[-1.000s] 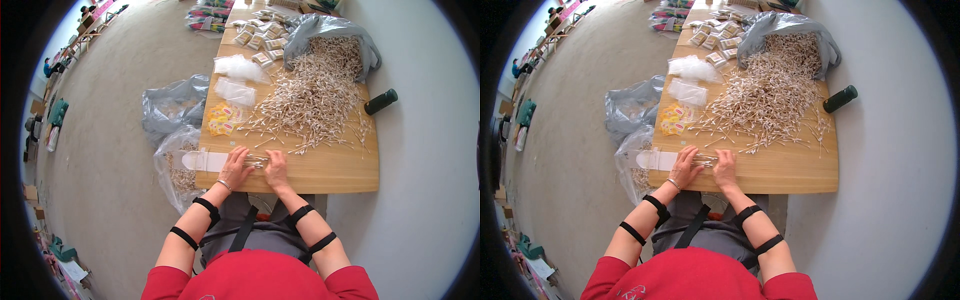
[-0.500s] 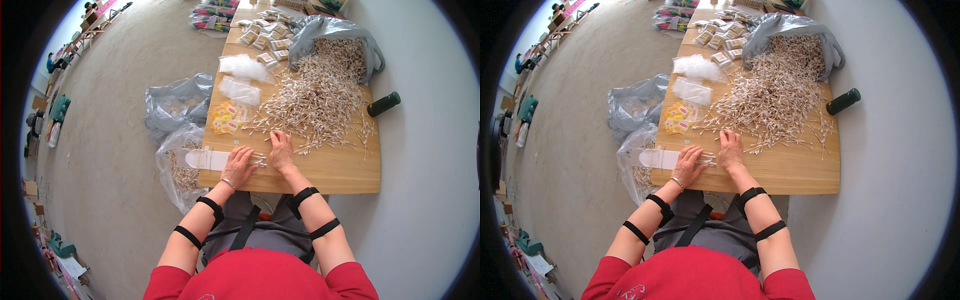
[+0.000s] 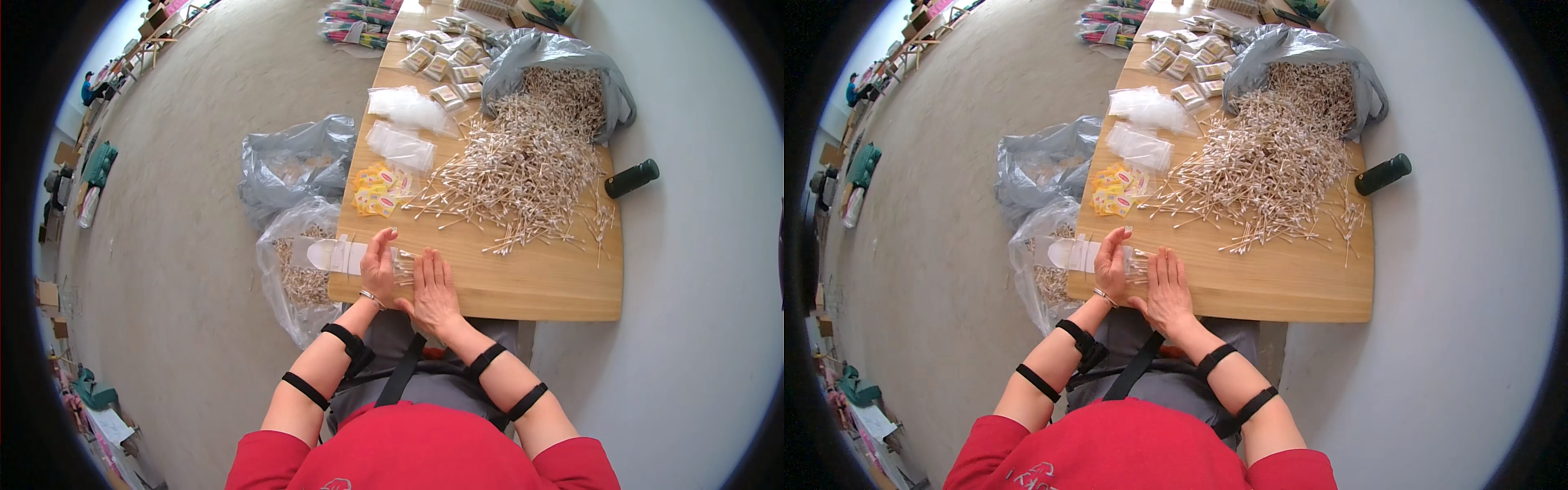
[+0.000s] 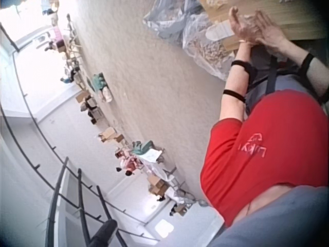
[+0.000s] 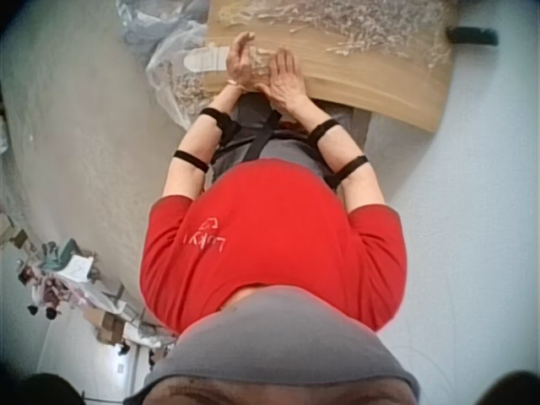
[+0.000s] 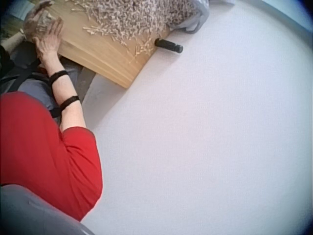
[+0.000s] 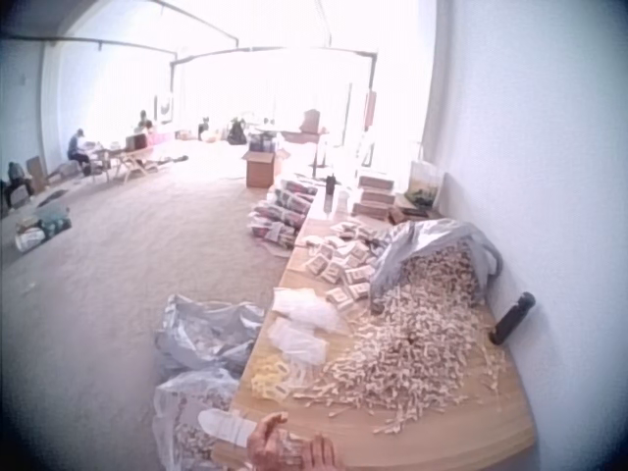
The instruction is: Aligning cotton swabs and placing them into small plastic bags.
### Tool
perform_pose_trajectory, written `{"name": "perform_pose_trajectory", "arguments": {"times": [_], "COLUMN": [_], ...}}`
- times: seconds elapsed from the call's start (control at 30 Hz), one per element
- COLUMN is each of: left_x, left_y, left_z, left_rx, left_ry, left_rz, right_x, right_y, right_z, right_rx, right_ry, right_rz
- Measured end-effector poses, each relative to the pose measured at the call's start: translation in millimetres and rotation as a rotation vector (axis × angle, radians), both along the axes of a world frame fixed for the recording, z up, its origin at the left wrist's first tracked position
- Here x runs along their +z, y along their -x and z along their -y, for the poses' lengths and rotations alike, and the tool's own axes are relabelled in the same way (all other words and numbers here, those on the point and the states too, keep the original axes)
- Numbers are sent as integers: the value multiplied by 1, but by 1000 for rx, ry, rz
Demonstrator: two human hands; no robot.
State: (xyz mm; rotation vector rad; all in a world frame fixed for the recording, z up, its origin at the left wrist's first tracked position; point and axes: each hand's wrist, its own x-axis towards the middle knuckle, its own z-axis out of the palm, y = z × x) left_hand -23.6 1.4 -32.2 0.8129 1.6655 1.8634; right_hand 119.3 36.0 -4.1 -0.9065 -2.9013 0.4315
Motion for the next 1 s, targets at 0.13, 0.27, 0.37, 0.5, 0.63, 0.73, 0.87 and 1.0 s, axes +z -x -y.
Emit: {"name": "perform_pose_trajectory", "arguments": {"times": [0.13, 0.27, 0.37, 0.5, 0.63, 0.73, 0.87, 1.0], "left_x": [1, 1, 0, 2, 1, 4, 1, 3], "left_y": [1, 2, 3, 1, 4, 0, -3, -3], "left_z": [-3, 0, 2, -1, -2, -2, -1, -7], "left_rx": [-26, -19, -20, -38, -10, 39, 37, 38], "left_ry": [41, -5, 30, -21, -33, -50, -56, -57], "left_rz": [-56, 1, -31, -15, 68, 135, 120, 104], "right_x": [1, 3, -1, -4, 3, 3, 0, -2], "right_y": [15, 5, -2, 9, 10, 6, 7, 14], "right_z": [-25, -11, -2, -26, -38, -42, -47, -46], "right_rx": [-24, 22, 44, 12, -42, -84, -129, -52], "right_ry": [-63, -3, -44, -118, -130, -114, -72, -51], "right_rz": [56, 96, 68, 83, -47, -96, -251, -277]}}
